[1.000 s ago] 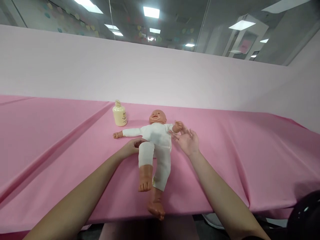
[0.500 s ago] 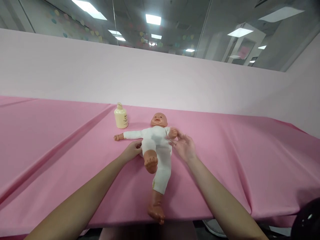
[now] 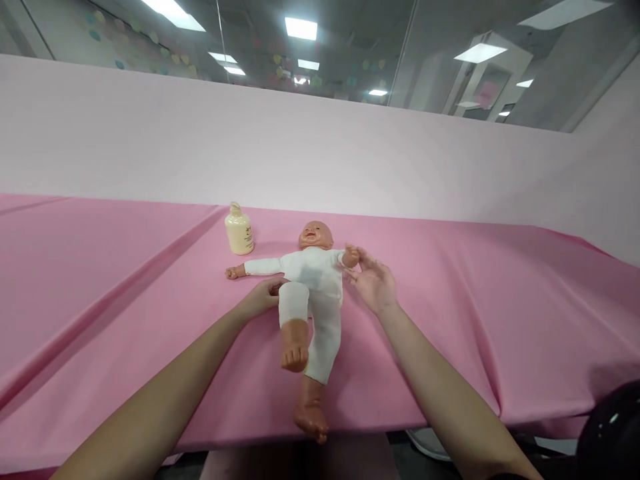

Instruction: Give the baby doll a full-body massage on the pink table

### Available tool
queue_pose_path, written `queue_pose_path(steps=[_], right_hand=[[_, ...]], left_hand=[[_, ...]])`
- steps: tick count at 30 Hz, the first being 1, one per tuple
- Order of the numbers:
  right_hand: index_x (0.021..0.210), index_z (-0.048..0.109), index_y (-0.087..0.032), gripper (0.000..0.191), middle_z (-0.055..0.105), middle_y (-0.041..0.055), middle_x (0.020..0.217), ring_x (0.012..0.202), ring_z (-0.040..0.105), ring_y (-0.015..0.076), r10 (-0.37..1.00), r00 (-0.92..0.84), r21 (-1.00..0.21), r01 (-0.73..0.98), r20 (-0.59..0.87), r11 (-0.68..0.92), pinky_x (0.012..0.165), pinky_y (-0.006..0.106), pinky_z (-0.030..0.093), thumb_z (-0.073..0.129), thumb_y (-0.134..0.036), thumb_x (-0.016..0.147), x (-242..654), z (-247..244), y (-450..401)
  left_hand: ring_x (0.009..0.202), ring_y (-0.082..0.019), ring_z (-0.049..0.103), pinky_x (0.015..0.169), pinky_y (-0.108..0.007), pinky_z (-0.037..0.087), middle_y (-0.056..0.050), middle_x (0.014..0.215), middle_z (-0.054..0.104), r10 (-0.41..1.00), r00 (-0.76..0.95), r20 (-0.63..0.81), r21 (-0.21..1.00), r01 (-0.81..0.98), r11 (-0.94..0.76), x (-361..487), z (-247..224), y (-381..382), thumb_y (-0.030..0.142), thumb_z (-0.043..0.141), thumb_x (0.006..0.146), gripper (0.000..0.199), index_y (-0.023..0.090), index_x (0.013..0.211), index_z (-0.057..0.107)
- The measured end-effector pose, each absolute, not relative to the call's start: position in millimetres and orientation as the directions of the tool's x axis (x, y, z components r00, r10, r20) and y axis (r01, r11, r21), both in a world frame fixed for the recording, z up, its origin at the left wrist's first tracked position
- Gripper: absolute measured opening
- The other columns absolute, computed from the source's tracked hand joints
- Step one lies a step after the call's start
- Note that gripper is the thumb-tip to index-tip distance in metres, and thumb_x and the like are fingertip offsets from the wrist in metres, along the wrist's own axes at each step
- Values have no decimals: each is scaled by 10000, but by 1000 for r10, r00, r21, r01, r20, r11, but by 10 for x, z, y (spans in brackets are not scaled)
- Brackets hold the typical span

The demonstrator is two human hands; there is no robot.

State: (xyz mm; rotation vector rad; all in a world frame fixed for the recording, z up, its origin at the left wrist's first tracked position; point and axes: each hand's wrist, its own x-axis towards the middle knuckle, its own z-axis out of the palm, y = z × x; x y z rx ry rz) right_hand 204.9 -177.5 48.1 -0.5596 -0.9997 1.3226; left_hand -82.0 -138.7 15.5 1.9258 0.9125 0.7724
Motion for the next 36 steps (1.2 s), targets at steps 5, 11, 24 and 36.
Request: queue_pose_path(steps=[5, 11, 24, 36], right_hand=[[1259, 518, -388, 429, 466, -26, 1374, 1138, 569, 248, 951, 171, -662, -686, 256, 302, 965, 482, 451, 430, -528, 863, 2375, 331, -1595], [1221, 518, -349, 424, 500, 7, 1338, 1131, 577, 264, 945, 308, -577, -755, 110, 313, 892, 493, 488, 451, -517, 838, 2741, 43, -1357], [1232, 551, -324, 427, 591, -25, 894, 566, 533, 84, 893, 441, -793, -574, -88, 205, 595, 239, 548, 611, -279, 811, 2982, -294, -1040], [1180, 646, -134, 675, 670, 110, 949, 643, 579, 163, 881, 411, -947, -108, 235, 303, 395, 191, 312, 601, -672, 775, 2722, 28, -1207]], left_hand=[[1027, -267, 631, 829, -333, 526, -75, 1111, 685, 808, 577, 117, 913, 258, -317, -822, 174, -1376, 300, 652, 711, 411, 182, 1105, 649], [975, -240, 651, 804, -331, 532, -81, 1061, 702, 812, 571, 122, 905, 271, -327, -823, 200, -1390, 302, 642, 713, 370, 209, 1070, 673], [1063, -250, 594, 875, -349, 494, -46, 1173, 659, 768, 634, 88, 911, 260, -320, -891, 224, -1394, 156, 523, 669, 491, 205, 1141, 647], [1013, -229, 597, 939, -394, 455, -39, 1034, 670, 832, 412, 371, 731, 422, -536, -520, 269, -1377, 208, 377, 844, 301, 224, 964, 653]])
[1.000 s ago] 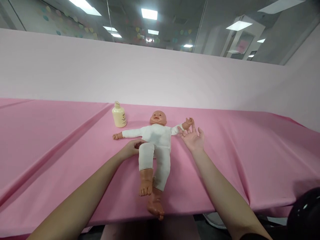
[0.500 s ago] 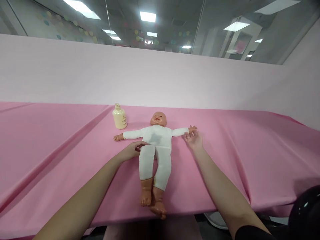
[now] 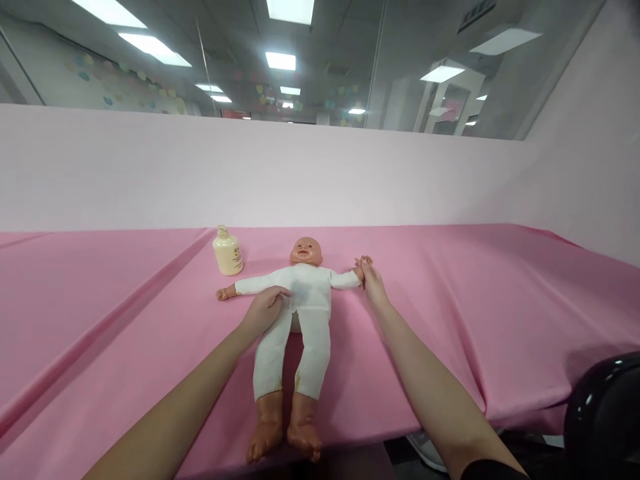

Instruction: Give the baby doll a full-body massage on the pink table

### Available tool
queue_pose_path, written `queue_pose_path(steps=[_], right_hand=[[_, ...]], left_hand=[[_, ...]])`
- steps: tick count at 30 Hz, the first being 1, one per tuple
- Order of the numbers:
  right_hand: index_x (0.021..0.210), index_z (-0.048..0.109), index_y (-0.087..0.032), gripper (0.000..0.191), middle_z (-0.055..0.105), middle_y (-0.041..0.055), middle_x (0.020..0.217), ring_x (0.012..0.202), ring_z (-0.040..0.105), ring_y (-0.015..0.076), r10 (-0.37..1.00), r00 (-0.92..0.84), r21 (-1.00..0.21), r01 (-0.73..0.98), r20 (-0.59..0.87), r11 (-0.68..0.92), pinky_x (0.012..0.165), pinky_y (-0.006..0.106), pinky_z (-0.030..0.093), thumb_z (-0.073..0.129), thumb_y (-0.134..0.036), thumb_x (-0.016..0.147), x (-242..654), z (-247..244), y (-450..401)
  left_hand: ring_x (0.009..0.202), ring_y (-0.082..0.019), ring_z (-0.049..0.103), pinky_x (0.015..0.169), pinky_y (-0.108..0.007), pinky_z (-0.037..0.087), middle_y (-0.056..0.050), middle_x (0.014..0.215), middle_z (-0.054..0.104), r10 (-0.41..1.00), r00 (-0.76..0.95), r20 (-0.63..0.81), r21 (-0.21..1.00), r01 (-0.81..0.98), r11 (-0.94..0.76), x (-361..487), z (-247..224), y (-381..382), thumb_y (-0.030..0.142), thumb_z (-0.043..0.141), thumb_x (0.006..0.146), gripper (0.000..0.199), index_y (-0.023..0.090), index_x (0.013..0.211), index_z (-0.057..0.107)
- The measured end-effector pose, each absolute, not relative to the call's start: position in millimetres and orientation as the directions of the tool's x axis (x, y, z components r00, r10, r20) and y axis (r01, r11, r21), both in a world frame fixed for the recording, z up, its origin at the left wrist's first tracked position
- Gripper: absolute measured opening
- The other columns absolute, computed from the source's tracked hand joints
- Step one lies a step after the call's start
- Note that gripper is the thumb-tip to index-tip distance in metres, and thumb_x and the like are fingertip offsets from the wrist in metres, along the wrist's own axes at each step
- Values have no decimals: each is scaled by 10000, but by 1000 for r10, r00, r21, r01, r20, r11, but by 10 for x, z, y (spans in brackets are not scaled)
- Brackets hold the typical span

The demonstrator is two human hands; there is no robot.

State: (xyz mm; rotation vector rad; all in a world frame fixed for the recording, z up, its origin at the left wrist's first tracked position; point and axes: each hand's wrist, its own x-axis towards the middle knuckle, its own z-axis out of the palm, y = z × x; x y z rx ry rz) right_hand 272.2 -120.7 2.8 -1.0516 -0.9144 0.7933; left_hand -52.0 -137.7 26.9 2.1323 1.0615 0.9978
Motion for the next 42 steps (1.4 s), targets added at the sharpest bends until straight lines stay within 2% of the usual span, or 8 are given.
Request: queue_pose_path(steps=[4, 7, 12, 15, 20, 25, 38, 42], right_hand=[[1119, 677, -121, 723, 661, 135, 1030, 666, 599, 189, 880, 407, -962, -18, 244, 274, 401, 221, 347, 437, -739, 832, 2619, 74, -1285], [1212, 618, -183, 613, 591, 102, 1225, 820, 621, 206, 888, 342, -941, -28, 307, 336, 509, 248, 469, 557, -650, 819, 2577, 77, -1297], [1316, 510, -228, 570, 551, 61, 1299, 1168, 536, 223, 871, 191, -886, -15, 453, 464, 941, 352, 486, 657, -400, 794, 2565, -8, -1232], [1283, 537, -200, 458, 571, 63, 1279, 1190, 529, 207, 867, 171, -882, 147, 468, 447, 1018, 350, 424, 563, -362, 856, 2612, -100, -1195], [1254, 560, -202, 382, 644, 79, 1147, 1053, 609, 215, 928, 203, -788, 601, 312, 133, 894, 320, 463, 387, -400, 977, 2666, -113, -1275], [1173, 593, -163, 438, 668, 129, 1036, 966, 637, 244, 948, 230, -556, 828, 220, -72, 780, 300, 445, 297, -444, 1014, 2609, 4, -1382], [1251, 467, -165, 414, 628, 107, 1096, 933, 628, 222, 963, 86, -722, 679, 254, 129, 720, 265, 462, 537, -382, 906, 2555, 54, -1434], [1157, 508, -185, 286, 634, 90, 1029, 878, 623, 199, 919, 214, -746, 655, 333, 117, 686, 254, 448, 442, -371, 949, 2522, -15, -1379]], left_hand=[[1107, -234, 560, 995, -385, 414, -51, 1118, 647, 675, 578, 459, 588, 372, -718, 59, 624, -1344, 240, 388, 894, 293, 239, 1046, 638], [1160, -251, 536, 1000, -402, 407, -93, 1229, 600, 637, 614, 467, 590, 321, -741, 647, 764, -1217, 309, 394, 925, 341, 221, 1202, 571], [1073, -243, 580, 949, -388, 441, -119, 1151, 615, 725, 548, 419, 803, 149, -577, 1439, 557, -962, 408, 489, 899, 380, 187, 1207, 521], [1021, -199, 595, 934, -340, 441, -79, 1100, 620, 782, 480, 398, 900, -39, -434, 1621, 286, -858, 415, 558, 858, 396, 197, 1183, 501], [751, -160, 583, 724, -282, 461, -23, 775, 598, 815, 469, 341, 939, -208, -273, 1662, -1, -768, 464, 560, 825, 303, 163, 860, 563], [775, -152, 586, 743, -266, 455, -25, 796, 618, 830, 409, 379, 923, -231, -308, 1649, -4, -774, 399, 602, 793, 246, 160, 850, 586], [876, -171, 626, 863, -307, 479, -59, 926, 694, 839, 290, 461, 879, -15, -477, 1613, -36, -700, 322, 459, 891, 261, 175, 911, 674], [1021, -172, 621, 979, -332, 445, -63, 1095, 688, 815, 281, 507, 847, 15, -531, 1597, -32, -685, 253, 468, 895, 263, 195, 1039, 681]])
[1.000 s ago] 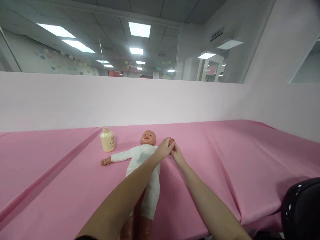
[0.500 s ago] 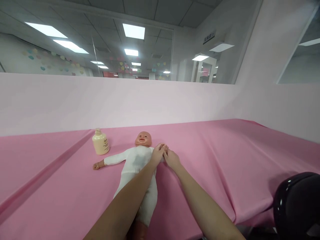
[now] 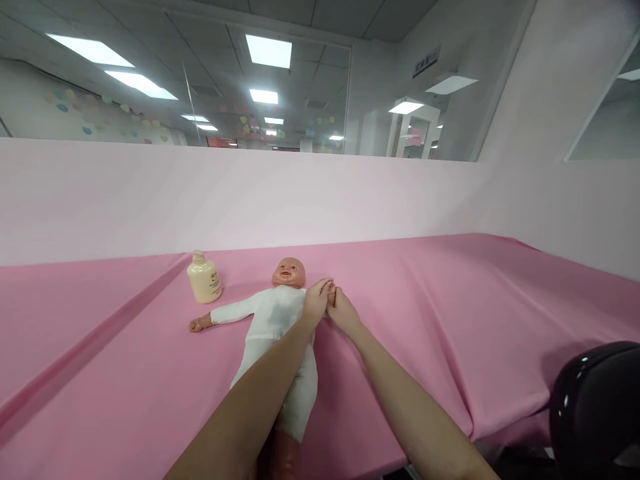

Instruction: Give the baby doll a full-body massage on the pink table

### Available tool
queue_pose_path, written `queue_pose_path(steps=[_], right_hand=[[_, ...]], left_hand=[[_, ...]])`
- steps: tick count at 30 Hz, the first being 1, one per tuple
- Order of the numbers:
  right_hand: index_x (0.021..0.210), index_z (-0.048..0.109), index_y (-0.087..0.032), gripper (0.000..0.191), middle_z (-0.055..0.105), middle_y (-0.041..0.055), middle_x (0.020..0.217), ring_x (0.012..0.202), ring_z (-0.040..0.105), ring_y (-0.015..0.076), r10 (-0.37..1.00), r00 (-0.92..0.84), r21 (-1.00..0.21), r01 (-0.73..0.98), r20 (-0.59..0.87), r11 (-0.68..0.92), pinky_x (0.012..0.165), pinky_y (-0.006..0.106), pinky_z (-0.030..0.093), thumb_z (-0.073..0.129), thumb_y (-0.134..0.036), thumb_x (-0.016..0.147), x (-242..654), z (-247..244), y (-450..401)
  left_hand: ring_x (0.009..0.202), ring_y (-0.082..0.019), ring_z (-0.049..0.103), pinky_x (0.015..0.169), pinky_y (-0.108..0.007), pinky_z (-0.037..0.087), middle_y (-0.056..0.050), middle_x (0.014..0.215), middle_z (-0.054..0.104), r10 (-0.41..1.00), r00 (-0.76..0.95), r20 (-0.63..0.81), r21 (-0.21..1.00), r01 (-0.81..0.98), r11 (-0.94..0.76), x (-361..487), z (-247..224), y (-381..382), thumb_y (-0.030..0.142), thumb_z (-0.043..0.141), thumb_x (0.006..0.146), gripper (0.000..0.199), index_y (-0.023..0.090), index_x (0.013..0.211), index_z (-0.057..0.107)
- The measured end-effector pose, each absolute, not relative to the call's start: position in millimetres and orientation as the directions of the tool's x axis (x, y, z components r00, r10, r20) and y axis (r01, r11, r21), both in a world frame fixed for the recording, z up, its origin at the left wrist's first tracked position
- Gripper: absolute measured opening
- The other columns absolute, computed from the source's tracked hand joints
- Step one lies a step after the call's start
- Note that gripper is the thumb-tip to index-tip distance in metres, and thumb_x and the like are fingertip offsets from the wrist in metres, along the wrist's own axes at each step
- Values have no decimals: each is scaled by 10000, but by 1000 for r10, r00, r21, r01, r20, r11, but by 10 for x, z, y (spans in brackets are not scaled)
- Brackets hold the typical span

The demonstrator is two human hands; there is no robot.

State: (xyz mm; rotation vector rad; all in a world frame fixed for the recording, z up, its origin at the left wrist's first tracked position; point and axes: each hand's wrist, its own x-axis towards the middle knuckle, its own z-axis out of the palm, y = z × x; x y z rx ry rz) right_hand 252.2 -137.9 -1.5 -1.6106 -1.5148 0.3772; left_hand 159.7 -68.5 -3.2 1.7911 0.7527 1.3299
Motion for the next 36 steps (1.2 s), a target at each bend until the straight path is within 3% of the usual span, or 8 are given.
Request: queue_pose_path(steps=[6, 11, 16, 18, 22, 27, 31, 36], right_hand=[[1080, 525, -240, 248, 631, 23, 922, 780, 597, 176, 894, 253, -763, 631, 370, 137, 635, 237, 418, 480, -430, 927, 2601, -98, -1316], [946, 525, -219, 295, 617, 14, 835, 758, 587, 176, 894, 291, -850, 502, 340, 160, 669, 263, 441, 401, -487, 940, 2598, -166, -1248], [956, 520, -185, 279, 636, 74, 991, 937, 608, 188, 913, 272, -947, 187, 305, 261, 779, 277, 481, 405, -436, 913, 2525, -142, -1142], [1013, 525, -171, 289, 630, 100, 1073, 1013, 599, 192, 921, 241, -950, 140, 307, 280, 833, 282, 481, 394, -410, 917, 2528, -103, -1134], [1060, 535, -166, 314, 626, 91, 1093, 1029, 583, 187, 903, 209, -921, 201, 374, 335, 866, 290, 474, 377, -406, 933, 2573, -67, -1170], [975, 556, -173, 343, 637, 53, 933, 861, 593, 167, 882, 248, -858, 439, 401, 266, 776, 257, 472, 304, -406, 973, 2590, -84, -1234], [1070, 580, -198, 408, 653, 58, 993, 881, 606, 175, 863, 253, -721, 672, 437, 168, 775, 258, 445, 224, -394, 1028, 2610, -49, -1296], [1005, 601, -164, 445, 664, 103, 869, 791, 619, 221, 912, 265, -492, 867, 312, -84, 672, 279, 401, 211, -374, 1042, 2623, 22, -1347]], left_hand=[[1042, -191, 619, 978, -341, 450, -66, 1111, 683, 809, 298, 507, 839, 46, -543, 1581, 40, -730, 217, 457, 897, 258, 205, 1010, 689], [878, -189, 640, 845, -310, 498, -50, 898, 707, 819, 327, 471, 856, 54, -514, 1591, 40, -691, 308, 490, 887, 227, 196, 834, 681], [850, -164, 625, 806, -284, 487, -27, 889, 678, 797, 372, 476, 861, -12, -509, 1631, -68, -627, 343, 504, 881, 196, 196, 892, 633], [861, -157, 619, 812, -278, 477, -26, 909, 666, 796, 368, 480, 864, -39, -503, 1644, -91, -642, 347, 509, 885, 191, 198, 964, 600], [837, -150, 597, 784, -262, 464, -27, 894, 642, 785, 406, 468, 871, -62, -488, 1640, -69, -713, 377, 442, 921, 235, 190, 949, 582], [775, -148, 572, 755, -264, 461, -30, 827, 627, 764, 451, 462, 874, -87, -478, 1615, -49, -733, 358, 360, 938, 301, 176, 847, 581], [835, -160, 592, 817, -277, 457, -53, 869, 655, 764, 441, 470, 868, -74, -491, 1631, -97, -674, 377, 351, 939, 337, 174, 846, 604], [748, -163, 575, 750, -285, 446, -46, 791, 646, 789, 404, 462, 847, 61, -528, 1661, -157, -582, 359, 377, 926, 329, 186, 758, 600]])
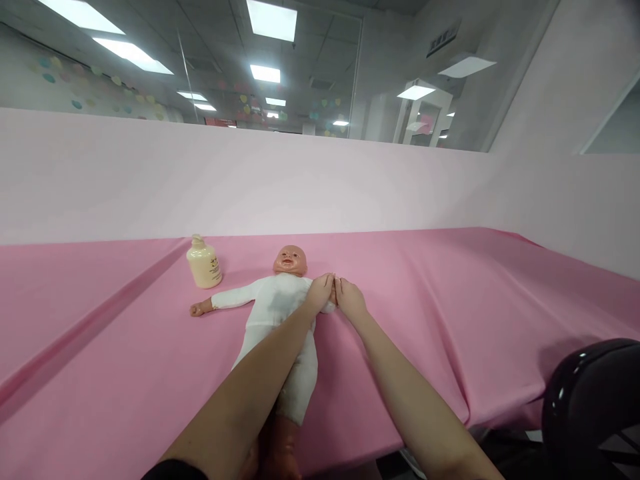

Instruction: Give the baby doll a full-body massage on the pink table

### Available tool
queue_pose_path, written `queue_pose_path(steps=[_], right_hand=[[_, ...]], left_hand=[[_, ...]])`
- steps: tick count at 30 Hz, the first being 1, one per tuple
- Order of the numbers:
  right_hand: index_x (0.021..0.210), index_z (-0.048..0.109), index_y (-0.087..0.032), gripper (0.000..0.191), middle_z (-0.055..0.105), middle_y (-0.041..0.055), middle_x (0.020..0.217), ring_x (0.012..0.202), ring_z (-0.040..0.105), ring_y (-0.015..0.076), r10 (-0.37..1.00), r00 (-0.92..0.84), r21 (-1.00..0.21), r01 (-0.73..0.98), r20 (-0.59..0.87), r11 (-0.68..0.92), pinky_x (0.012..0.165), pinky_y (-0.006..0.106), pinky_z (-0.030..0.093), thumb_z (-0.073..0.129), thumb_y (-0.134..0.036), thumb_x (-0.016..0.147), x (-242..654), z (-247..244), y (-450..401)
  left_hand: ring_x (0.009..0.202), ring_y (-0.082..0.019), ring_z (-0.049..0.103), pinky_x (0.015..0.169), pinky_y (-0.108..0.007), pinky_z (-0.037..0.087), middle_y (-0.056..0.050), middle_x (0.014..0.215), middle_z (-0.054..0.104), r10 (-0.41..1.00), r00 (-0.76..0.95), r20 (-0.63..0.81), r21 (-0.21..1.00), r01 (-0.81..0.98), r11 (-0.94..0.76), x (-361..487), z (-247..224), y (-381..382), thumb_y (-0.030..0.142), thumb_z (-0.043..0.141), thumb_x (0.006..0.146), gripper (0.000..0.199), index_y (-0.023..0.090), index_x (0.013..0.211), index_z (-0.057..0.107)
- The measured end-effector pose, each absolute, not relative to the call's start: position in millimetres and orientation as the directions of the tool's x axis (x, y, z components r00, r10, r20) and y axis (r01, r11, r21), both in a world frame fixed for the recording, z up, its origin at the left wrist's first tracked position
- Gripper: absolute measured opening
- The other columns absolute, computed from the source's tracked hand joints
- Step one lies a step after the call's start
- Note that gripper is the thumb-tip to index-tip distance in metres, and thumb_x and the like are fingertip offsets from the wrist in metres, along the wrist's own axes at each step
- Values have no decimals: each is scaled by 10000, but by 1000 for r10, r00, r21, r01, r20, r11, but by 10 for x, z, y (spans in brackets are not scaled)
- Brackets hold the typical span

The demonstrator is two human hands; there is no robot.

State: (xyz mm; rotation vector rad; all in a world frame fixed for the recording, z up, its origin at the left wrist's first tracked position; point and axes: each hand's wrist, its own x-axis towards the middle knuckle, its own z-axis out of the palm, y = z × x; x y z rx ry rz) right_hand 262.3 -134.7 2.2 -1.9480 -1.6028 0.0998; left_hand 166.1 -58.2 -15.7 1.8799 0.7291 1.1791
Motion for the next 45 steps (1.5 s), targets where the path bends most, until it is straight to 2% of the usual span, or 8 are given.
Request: queue_pose_path(steps=[4, 9, 16, 22, 30, 33, 40, 45], right_hand=[[1076, 551, -171, 417, 666, 104, 927, 822, 629, 224, 939, 239, -570, 820, 247, -59, 647, 267, 396, 228, -431, 1037, 2589, 47, -1378], [1093, 516, -165, 370, 664, 108, 984, 860, 635, 225, 969, 158, -632, 775, 192, -1, 658, 259, 401, 282, -444, 1028, 2595, 47, -1384], [1094, 543, -165, 411, 671, 111, 942, 848, 635, 232, 941, 237, -538, 840, 240, -74, 651, 270, 379, 220, -414, 1045, 2588, 10, -1342], [958, 593, -170, 474, 661, 101, 836, 753, 617, 213, 915, 280, -448, 885, 291, -128, 611, 274, 348, 183, -391, 1046, 2555, 38, -1365], [1046, 536, -209, 285, 616, 36, 988, 783, 579, 158, 852, 307, -634, 772, 425, 38, 637, 244, 376, 304, -371, 1011, 2526, 30, -1379], [1007, 535, -210, 281, 605, 17, 919, 724, 552, 155, 868, 288, -691, 718, 404, 84, 619, 242, 383, 352, -422, 984, 2552, 7, -1349], [863, 535, -215, 322, 594, -21, 775, 672, 527, 146, 843, 319, -727, 676, 433, 118, 640, 235, 377, 369, -472, 964, 2683, 12, -1345], [813, 532, -205, 339, 598, -17, 753, 686, 533, 150, 806, 397, -742, 666, 440, 77, 646, 231, 375, 409, -497, 934, 2816, -84, -1270]], left_hand=[[667, -151, 521, 691, -276, 425, -22, 701, 600, 819, 354, 451, 854, 97, -512, 1648, -174, -530, 349, 411, 903, 313, 194, 677, 562], [653, -141, 517, 651, -262, 416, -21, 715, 592, 850, 310, 427, 879, 77, -470, 1643, -169, -510, 359, 384, 905, 312, 190, 703, 553], [632, -130, 520, 631, -248, 412, -5, 662, 575, 851, 336, 403, 898, 32, -438, 1664, -138, -548, 432, 412, 900, 357, 185, 680, 545], [599, -130, 440, 625, -256, 371, 16, 596, 491, 841, 308, 444, 864, 101, -493, 1657, -107, -589, 424, 425, 902, 386, 193, 598, 481], [644, -133, 470, 625, -247, 369, 11, 661, 532, 831, 304, 466, 858, 74, -508, 1615, -50, -655, 378, 454, 896, 311, 193, 648, 482], [666, -133, 513, 625, -244, 386, 7, 694, 566, 848, 303, 434, 884, 39, -466, 1609, -46, -667, 360, 461, 896, 256, 193, 707, 506], [620, -130, 475, 598, -250, 367, 15, 624, 518, 839, 329, 433, 873, 79, -481, 1595, 43, -759, 350, 436, 911, 313, 194, 642, 473], [700, -145, 567, 665, -260, 433, -25, 741, 627, 828, 365, 426, 879, 49, -474, 1602, 31, -760, 267, 493, 870, 182, 178, 750, 596]])
